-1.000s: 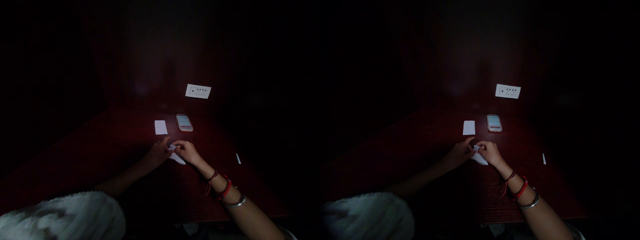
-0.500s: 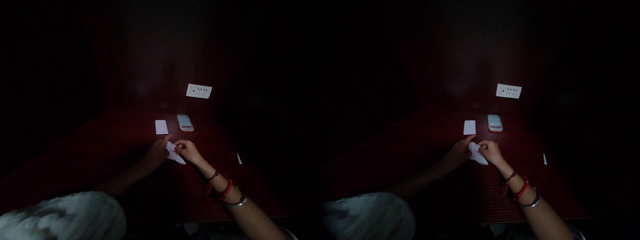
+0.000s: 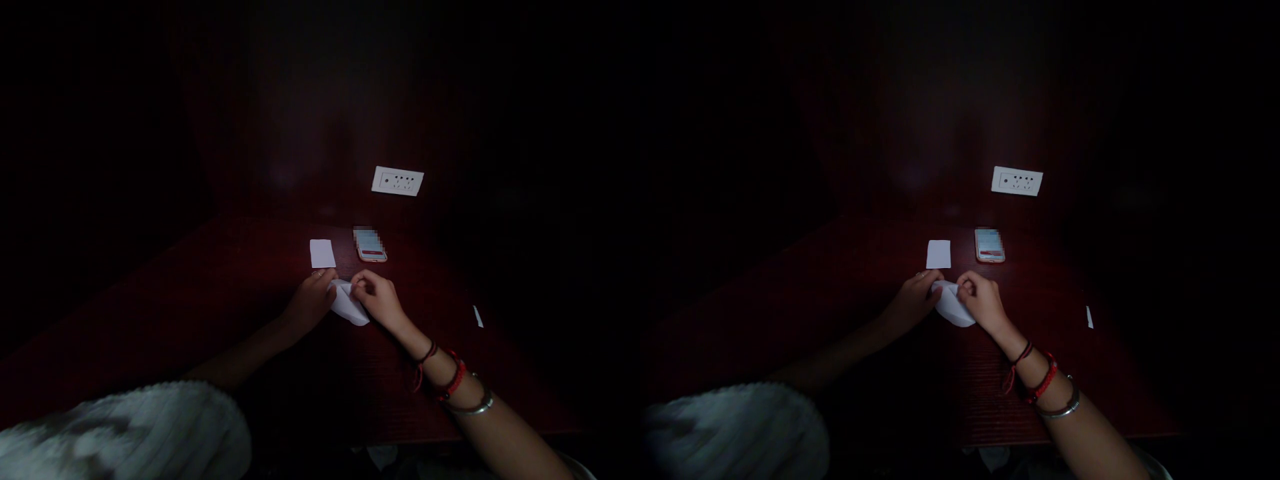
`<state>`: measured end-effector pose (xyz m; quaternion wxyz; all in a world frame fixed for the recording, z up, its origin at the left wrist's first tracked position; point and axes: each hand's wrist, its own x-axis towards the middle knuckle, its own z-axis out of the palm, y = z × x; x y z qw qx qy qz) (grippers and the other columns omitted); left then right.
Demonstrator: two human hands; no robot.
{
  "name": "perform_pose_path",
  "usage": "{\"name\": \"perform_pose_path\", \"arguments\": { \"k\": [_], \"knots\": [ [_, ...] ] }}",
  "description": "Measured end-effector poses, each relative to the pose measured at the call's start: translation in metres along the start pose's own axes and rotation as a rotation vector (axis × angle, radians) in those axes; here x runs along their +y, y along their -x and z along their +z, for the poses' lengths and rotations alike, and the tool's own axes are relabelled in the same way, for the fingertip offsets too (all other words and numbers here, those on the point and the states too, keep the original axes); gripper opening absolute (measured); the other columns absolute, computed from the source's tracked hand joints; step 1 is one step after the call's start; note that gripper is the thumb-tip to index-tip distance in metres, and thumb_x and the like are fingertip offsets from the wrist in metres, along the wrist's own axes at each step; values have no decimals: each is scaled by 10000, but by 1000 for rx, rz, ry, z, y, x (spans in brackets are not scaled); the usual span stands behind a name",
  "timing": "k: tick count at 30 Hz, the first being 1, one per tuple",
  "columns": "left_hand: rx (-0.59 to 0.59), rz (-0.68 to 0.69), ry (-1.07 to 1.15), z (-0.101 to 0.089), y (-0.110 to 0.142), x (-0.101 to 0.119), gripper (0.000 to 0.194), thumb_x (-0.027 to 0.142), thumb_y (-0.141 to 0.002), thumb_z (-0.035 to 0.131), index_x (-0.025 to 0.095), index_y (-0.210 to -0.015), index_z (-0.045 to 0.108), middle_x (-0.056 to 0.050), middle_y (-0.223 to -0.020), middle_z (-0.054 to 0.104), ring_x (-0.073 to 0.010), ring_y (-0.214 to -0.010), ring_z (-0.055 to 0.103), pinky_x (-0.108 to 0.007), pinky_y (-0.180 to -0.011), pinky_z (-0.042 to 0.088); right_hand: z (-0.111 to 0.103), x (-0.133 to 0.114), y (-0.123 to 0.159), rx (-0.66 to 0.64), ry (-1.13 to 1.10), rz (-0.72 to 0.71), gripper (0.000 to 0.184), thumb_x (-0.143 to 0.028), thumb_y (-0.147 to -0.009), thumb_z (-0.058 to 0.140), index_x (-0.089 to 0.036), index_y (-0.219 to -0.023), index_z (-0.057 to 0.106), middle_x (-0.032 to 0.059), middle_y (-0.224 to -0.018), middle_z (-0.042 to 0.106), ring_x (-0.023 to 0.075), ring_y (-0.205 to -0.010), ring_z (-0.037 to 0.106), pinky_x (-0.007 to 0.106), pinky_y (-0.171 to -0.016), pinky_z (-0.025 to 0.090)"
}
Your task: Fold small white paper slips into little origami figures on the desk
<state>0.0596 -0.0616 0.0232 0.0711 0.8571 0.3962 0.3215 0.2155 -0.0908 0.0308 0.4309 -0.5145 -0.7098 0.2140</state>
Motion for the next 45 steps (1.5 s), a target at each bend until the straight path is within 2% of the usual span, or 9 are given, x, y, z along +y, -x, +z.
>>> {"name": "perform_pose_path", "arguments": {
  "k": [5,11,15,20,25,33,37,42,45],
  "knots": [
    [30,23,98,-3,-2,1,128,93,-721,356,174,-796,419,1,-756,483,-133,-696,451,-249,-633,346,0,4,-2,-4,-100,-7,177,-161,-671,431,-168,-800,552,-23,-583,569,93,-546,532,190,-533,393],
    [-9,77,194,-9,-3,2,119,98,-734,354,176,-790,424,15,-749,479,-114,-673,437,-218,-592,332,-1,10,-6,-51,-363,147,154,-163,-661,441,-137,-757,558,-2,-536,565,94,-487,520,176,-438,340],
    [-30,102,242,-8,-4,-1,98,114,-754,348,170,-791,420,14,-740,471,-102,-644,426,-207,-571,325,-3,11,-7,-57,-440,164,143,-153,-655,446,-128,-739,558,-1,-528,565,84,-474,507,168,-417,310],
    [-55,80,268,-8,-3,-3,79,128,-758,356,167,-794,414,19,-699,452,-98,-603,412,-198,-532,316,-3,11,-6,-103,-435,140,140,-148,-650,466,-128,-753,559,-11,-514,562,74,-463,487,166,-418,306],
    [-20,78,236,-8,-2,-1,102,101,-750,347,171,-781,416,20,-698,444,-102,-617,411,-202,-540,319,-3,9,-5,-164,-461,128,157,-156,-664,464,-131,-778,570,-4,-548,577,76,-489,500,169,-430,324],
    [11,203,133,-8,1,-1,126,87,-766,336,170,-793,426,-6,-780,458,-121,-731,437,-246,-676,355,-3,10,-4,-164,-508,189,145,-236,-686,498,-123,-734,575,14,-561,579,84,-512,520,172,-430,345],
    [-18,268,126,-9,4,0,157,85,-749,374,177,-855,443,-17,-881,459,-123,-798,450,-258,-734,363,-4,12,-5,-104,-517,170,181,-234,-617,589,-142,-769,559,0,-600,574,84,-516,526,172,-432,354],
    [-30,195,231,-13,2,1,238,138,-687,508,189,-907,436,-7,-876,491,-126,-772,465,-242,-675,388,-9,12,-6,-3,-356,65,197,-234,-623,589,-147,-799,582,21,-667,592,99,-566,530,218,-535,410],
    [-36,162,238,-14,1,-1,220,93,-685,489,191,-877,451,4,-847,512,-120,-749,471,-236,-660,388,-9,12,-4,-1,-208,-1,199,-270,-658,560,-151,-812,603,38,-713,604,113,-605,531,233,-561,414]
  ]
}}
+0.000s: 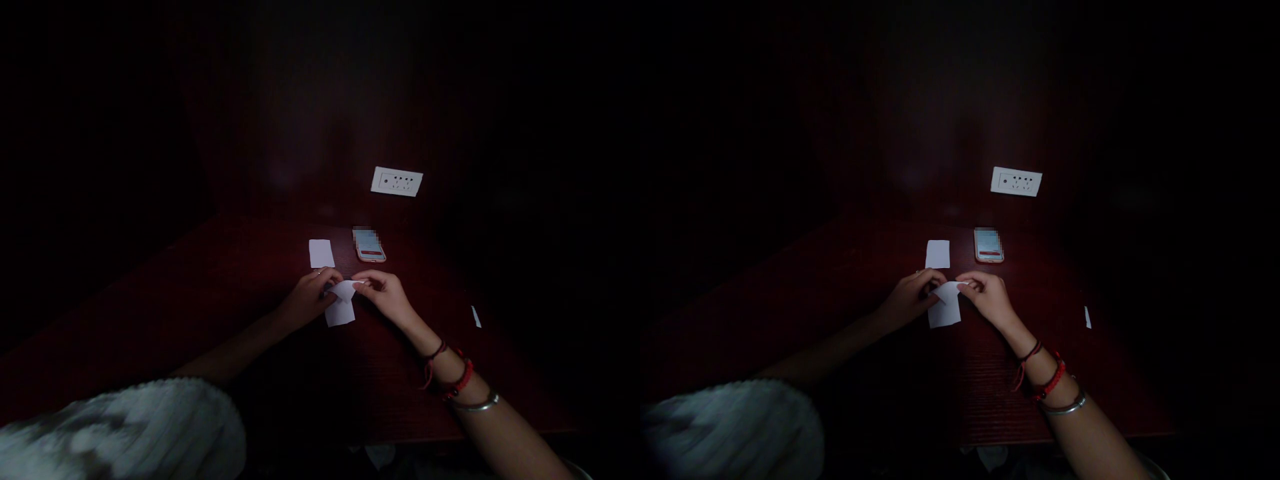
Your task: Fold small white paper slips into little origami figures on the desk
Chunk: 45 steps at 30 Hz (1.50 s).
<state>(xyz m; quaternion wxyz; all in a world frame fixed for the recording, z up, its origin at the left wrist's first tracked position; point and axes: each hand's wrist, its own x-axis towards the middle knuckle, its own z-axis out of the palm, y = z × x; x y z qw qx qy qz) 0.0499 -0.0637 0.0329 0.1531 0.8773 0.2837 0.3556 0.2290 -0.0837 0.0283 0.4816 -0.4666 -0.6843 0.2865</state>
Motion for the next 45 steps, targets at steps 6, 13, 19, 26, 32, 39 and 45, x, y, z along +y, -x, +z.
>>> {"name": "perform_pose_path", "arguments": {
  "k": [6,13,19,26,32,39,45],
  "knots": [
    [-45,22,-25,2,2,0,207,76,-725,433,197,-891,458,11,-854,520,-118,-784,482,-244,-684,389,2,-5,3,-48,95,-49,194,-311,-696,511,-157,-769,602,26,-687,593,115,-612,519,229,-568,402],
    [71,37,-254,0,2,8,133,156,-760,445,191,-882,484,-20,-929,486,-154,-868,462,-313,-785,363,3,-5,1,64,97,12,156,-278,-700,479,-151,-690,570,15,-658,567,105,-590,486,220,-566,388],
    [65,-25,-310,1,2,11,138,171,-809,377,186,-858,506,-17,-841,520,-144,-797,487,-288,-747,378,9,-6,1,33,-231,167,149,-258,-632,556,-147,-731,562,-6,-583,544,87,-507,481,202,-489,383],
    [45,-111,-117,3,0,16,147,128,-769,412,185,-869,501,-6,-834,550,-135,-762,512,-269,-694,403,12,-9,4,112,-127,110,207,-256,-611,589,-155,-792,583,21,-669,578,101,-553,511,215,-523,412],
    [84,-77,-169,4,2,21,150,134,-765,410,184,-883,488,-29,-916,511,-154,-833,483,-307,-752,388,12,-7,4,189,-3,96,212,-296,-630,577,-159,-790,592,29,-664,589,112,-566,520,224,-537,422],
    [49,-76,-161,6,3,25,206,142,-779,383,168,-945,503,-45,-889,523,-159,-816,492,-314,-759,392,13,-5,4,235,-16,114,199,-303,-633,575,-159,-770,582,34,-676,598,119,-575,534,227,-543,429],
    [57,-189,-26,5,-1,26,156,245,-779,430,183,-869,541,-19,-809,570,-141,-729,532,-283,-671,424,16,-8,6,199,26,47,164,-280,-647,566,-168,-766,582,28,-679,593,116,-589,533,219,-549,424]
  ]
}}
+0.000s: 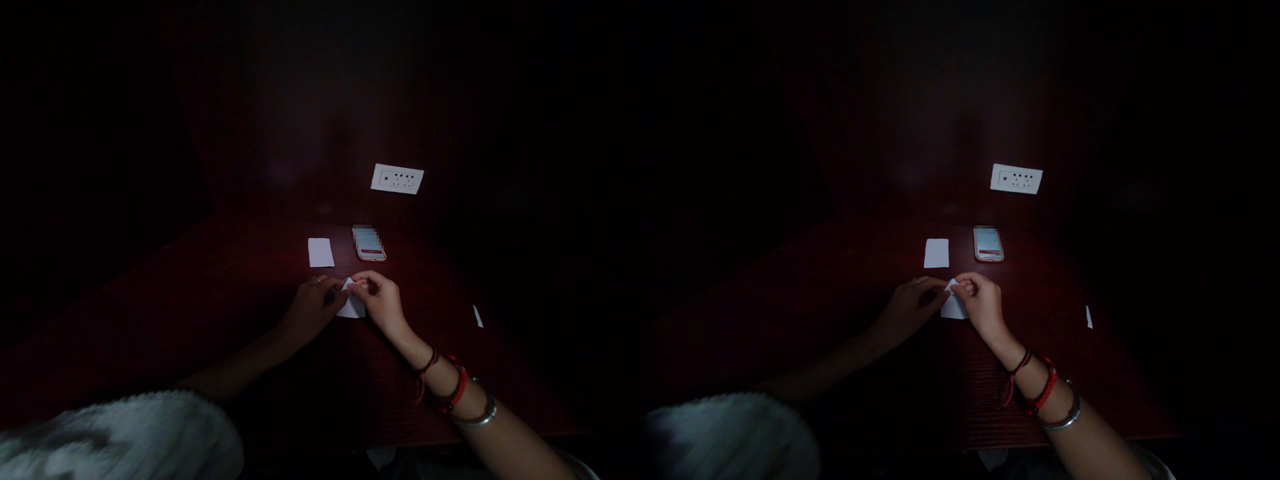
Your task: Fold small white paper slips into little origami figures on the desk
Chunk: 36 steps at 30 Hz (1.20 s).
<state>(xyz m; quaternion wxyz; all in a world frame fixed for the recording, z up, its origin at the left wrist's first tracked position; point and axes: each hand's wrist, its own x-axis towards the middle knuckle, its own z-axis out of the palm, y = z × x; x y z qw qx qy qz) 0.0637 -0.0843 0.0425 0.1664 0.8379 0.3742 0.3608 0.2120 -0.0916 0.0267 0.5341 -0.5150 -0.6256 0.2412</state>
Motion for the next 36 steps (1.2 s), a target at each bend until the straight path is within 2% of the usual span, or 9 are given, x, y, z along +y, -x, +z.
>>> {"name": "perform_pose_path", "arguments": {
  "k": [9,14,20,29,36],
  "knots": [
    [-17,-5,121,3,-2,-10,126,190,-767,413,180,-812,530,-4,-771,590,-113,-691,545,-233,-605,415,-1,-2,3,-48,64,-67,139,-264,-679,539,-180,-777,589,30,-711,592,126,-620,531,235,-573,419],
    [8,-21,73,3,-2,-9,99,221,-769,434,182,-820,510,11,-723,552,-111,-663,516,-240,-609,394,-2,-5,3,-55,84,-110,124,-252,-697,519,-177,-759,597,38,-726,591,131,-639,528,236,-582,410],
    [76,3,-25,5,-1,-7,67,230,-773,450,179,-770,494,-1,-783,491,-130,-742,476,-261,-666,372,-2,-11,4,-69,113,-137,116,-236,-707,510,-174,-753,597,35,-724,586,127,-649,522,232,-589,399],
    [29,-1,-22,7,-1,-9,97,186,-806,386,172,-760,471,2,-742,469,-122,-697,463,-252,-638,372,-1,-12,3,-74,147,-158,111,-230,-709,514,-165,-748,596,34,-714,582,124,-647,520,221,-590,393],
    [69,52,-64,6,-1,-5,116,177,-816,354,166,-766,459,-25,-883,466,-137,-823,452,-282,-749,362,-2,-18,4,-75,243,-220,123,-207,-734,481,-166,-778,588,22,-705,567,117,-650,510,221,-605,385]
  ]
}}
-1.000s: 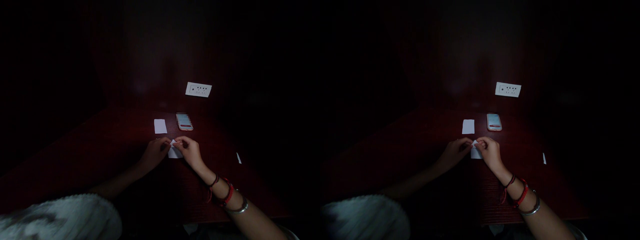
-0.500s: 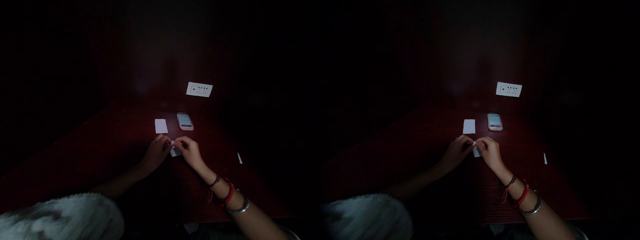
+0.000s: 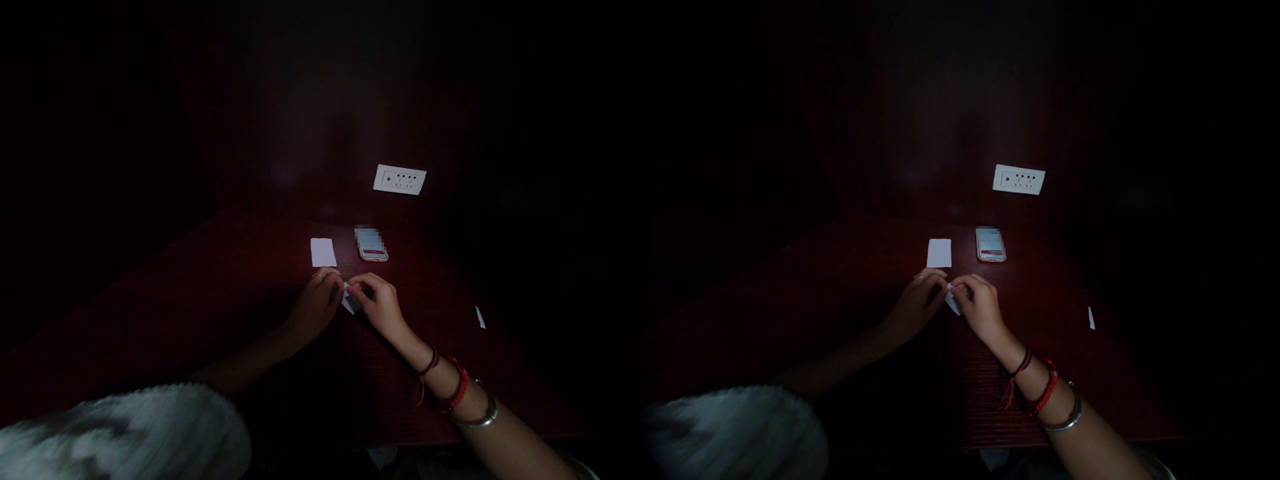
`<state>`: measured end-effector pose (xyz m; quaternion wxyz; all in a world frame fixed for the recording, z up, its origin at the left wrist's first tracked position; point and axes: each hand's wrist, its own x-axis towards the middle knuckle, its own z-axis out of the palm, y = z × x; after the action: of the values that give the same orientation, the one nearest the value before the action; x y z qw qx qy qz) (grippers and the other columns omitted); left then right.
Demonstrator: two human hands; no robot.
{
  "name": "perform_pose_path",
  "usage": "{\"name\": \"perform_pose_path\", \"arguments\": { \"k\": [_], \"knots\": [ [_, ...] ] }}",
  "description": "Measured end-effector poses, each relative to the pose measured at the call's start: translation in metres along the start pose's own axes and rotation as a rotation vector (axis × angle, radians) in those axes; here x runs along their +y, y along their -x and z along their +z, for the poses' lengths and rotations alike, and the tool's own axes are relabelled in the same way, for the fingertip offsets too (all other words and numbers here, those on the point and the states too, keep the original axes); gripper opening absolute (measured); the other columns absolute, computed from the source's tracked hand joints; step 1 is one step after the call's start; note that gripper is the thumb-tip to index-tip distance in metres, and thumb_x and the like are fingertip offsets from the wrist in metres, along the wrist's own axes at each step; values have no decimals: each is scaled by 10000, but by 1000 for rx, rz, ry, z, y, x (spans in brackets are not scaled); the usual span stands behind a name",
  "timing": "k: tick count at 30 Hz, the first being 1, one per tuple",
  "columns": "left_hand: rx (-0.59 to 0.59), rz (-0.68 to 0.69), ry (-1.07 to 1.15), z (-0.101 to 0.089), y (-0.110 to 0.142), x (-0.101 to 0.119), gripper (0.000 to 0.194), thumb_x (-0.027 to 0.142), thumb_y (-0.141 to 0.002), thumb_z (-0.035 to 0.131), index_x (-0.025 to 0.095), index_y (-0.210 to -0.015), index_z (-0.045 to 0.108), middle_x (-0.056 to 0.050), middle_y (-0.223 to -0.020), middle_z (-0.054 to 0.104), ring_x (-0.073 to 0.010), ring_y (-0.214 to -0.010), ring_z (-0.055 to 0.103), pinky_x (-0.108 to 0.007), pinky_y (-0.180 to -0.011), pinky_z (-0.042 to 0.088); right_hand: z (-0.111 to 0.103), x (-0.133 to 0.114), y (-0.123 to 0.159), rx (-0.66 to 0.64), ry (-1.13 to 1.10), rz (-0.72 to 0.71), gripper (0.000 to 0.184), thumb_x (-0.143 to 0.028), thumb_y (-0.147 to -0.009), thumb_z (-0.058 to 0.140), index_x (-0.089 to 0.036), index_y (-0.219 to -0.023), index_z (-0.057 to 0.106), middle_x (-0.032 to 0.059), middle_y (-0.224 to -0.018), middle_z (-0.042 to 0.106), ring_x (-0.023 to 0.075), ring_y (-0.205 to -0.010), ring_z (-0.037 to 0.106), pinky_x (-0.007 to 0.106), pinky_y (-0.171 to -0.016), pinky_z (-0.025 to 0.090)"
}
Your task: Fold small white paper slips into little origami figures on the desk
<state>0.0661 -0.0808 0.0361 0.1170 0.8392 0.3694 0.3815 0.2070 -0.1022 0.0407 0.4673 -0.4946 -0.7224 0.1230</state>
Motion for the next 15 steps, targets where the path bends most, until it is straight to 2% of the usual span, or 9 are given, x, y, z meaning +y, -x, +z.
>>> {"name": "perform_pose_path", "arguments": {
  "k": [5,11,15],
  "knots": [
    [-55,-5,18,-2,-1,-1,129,202,-830,332,169,-797,452,-9,-772,497,-122,-706,472,-255,-654,378,-3,-1,0,-2,34,-51,194,-216,-749,470,-176,-907,576,28,-739,569,120,-678,508,225,-634,384],
    [-47,5,32,-4,0,1,129,220,-830,346,165,-797,457,-15,-783,519,-121,-730,485,-247,-664,378,-6,2,-2,-15,38,-32,156,-251,-749,477,-180,-795,609,19,-675,540,112,-620,483,217,-563,367],
    [-23,0,80,-4,0,2,104,228,-821,370,171,-821,457,-5,-780,524,-114,-721,493,-241,-658,388,-7,4,-4,6,4,-34,123,-237,-735,492,-176,-736,599,26,-719,538,125,-687,490,230,-611,377]
  ]
}}
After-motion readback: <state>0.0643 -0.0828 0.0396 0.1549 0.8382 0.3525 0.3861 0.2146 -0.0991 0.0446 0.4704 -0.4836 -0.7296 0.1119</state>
